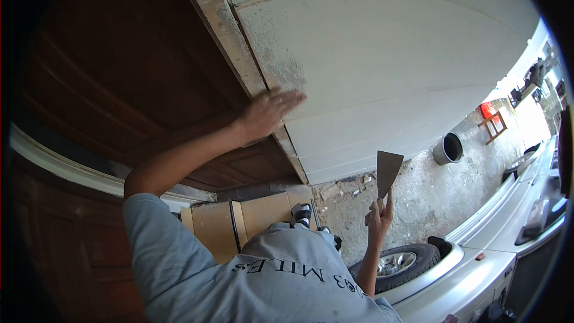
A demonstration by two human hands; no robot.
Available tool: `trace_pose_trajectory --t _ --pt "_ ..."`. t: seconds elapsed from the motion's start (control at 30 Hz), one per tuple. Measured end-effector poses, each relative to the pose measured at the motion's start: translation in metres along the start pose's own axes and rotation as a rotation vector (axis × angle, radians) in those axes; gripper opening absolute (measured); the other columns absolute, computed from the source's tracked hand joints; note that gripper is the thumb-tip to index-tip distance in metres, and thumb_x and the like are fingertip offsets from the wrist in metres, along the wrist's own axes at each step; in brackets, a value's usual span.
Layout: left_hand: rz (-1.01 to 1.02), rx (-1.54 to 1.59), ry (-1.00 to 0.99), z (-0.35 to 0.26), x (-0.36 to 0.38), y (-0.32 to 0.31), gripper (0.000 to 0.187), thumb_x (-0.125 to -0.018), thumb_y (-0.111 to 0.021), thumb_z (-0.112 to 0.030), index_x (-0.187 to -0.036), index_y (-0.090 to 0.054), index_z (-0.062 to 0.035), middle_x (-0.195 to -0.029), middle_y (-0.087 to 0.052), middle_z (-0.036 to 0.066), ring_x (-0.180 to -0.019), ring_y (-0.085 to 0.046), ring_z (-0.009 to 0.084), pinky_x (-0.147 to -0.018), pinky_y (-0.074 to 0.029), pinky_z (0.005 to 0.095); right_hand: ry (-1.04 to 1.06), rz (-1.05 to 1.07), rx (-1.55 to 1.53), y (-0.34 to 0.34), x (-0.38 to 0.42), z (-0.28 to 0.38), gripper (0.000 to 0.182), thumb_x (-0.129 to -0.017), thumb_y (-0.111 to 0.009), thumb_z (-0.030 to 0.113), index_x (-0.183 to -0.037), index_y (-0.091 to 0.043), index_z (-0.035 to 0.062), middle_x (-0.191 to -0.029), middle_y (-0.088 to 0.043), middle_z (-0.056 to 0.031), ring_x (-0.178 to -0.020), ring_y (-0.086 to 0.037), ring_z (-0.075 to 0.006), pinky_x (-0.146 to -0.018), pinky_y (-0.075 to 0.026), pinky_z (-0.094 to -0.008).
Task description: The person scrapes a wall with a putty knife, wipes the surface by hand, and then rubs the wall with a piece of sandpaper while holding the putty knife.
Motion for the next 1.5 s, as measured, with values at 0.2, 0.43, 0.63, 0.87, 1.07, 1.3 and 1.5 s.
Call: trace_pose_trajectory --t 0.2,0.43,0.63,0.87,1.07,1.3,1.5 --pt "-0.067 0.006 0.119 -0.009 0.003 0.002 0.071 -0.084 -0.048 -0.04 -0.14 -0.02 -0.0068 -0.148 -0.012 0.003 -0.136 -0.009 0.0183 -0.11 -0.007 0.0416 -0.014 0.077 0.01 -0.014 0.001 0.004 0.058 -0.083 -0.048 0.0 -0.137 -0.032 0.0116 -0.062 -0.044 0.0035 -0.044 -0.037 -0.0018 -0.037 -0.031 -0.0183" --pt "-0.009 0.072 -0.001 -0.007 0.016 -0.003 0.072 -0.083 -0.05 -0.034 -0.141 -0.017 -0.0087 -0.149 -0.009 0.0 -0.136 -0.009 0.0188 -0.111 -0.004 0.0401 -0.019 0.127 0.009 -0.028 0.004 0.007 0.059 -0.083 -0.049 0.0 -0.138 -0.031 0.0123 -0.061 -0.043 0.0042 -0.045 -0.036 -0.0012 -0.037 -0.031 -0.0172" --pt "-0.265 0.212 0.305 0.042 0.018 0.037 0.07 -0.079 -0.055 -0.031 -0.14 -0.024 -0.0168 -0.149 -0.008 -0.001 -0.136 -0.009 0.0199 -0.111 -0.01 0.0416 -0.044 0.112 0.021 -0.029 0.004 0.001 0.059 -0.083 -0.048 0.0 -0.138 -0.03 0.0122 -0.061 -0.043 0.0039 -0.044 -0.037 -0.0013 -0.037 -0.032 -0.0172" --pt "-0.007 0.193 0.021 -0.025 0.021 -0.012 0.068 -0.079 -0.055 -0.027 -0.139 -0.028 -0.0108 -0.148 -0.013 0.0 -0.136 -0.011 0.0202 -0.108 -0.013 0.0454 -0.04 0.141 0.04 -0.046 -0.001 0.005 0.06 -0.082 -0.048 -0.001 -0.138 -0.03 0.0116 -0.061 -0.044 0.0031 -0.045 -0.039 -0.0022 -0.038 -0.033 -0.018" --pt "-0.172 0.284 0.167 0.005 0.02 0.014 0.061 -0.078 -0.056 -0.018 -0.134 -0.034 -0.0057 -0.143 -0.025 0.003 -0.131 -0.023 0.0218 -0.105 -0.022 0.0459 -0.017 0.151 0.059 -0.051 -0.002 0.006 0.061 -0.08 -0.048 0.0 -0.138 -0.03 0.0106 -0.061 -0.045 0.0031 -0.046 -0.039 -0.0024 -0.039 -0.033 -0.018" --pt "0.215 0.551 -0.204 -0.066 0.037 -0.029 0.053 -0.078 -0.056 -0.02 -0.127 -0.043 -0.0039 -0.141 -0.027 0.012 -0.132 -0.024 0.0281 -0.105 -0.021 0.0504 -0.002 0.202 0.055 -0.061 0.003 0.013 0.061 -0.081 -0.05 0.0 -0.138 -0.03 0.01 -0.06 -0.042 0.0043 -0.046 -0.037 -0.002 -0.04 -0.032 -0.018" --pt "-0.187 0.451 0.2 -0.005 0.018 0.022 0.057 -0.08 -0.052 -0.022 -0.133 -0.036 -0.0074 -0.145 -0.02 0.008 -0.135 -0.016 0.0244 -0.107 -0.013 0.0517 0.016 0.274 0.057 -0.089 0.001 0.032 0.06 -0.082 -0.05 0.001 -0.138 -0.03 0.0091 -0.06 -0.041 0.0051 -0.046 -0.037 -0.0022 -0.041 -0.031 -0.0184"
Point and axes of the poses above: each hand's wrist, its own x-axis away from the middle knuckle, its own y-axis out of the back of the hand, z = x × y, the point moved 10 cm from there along -x, towards the middle knuckle
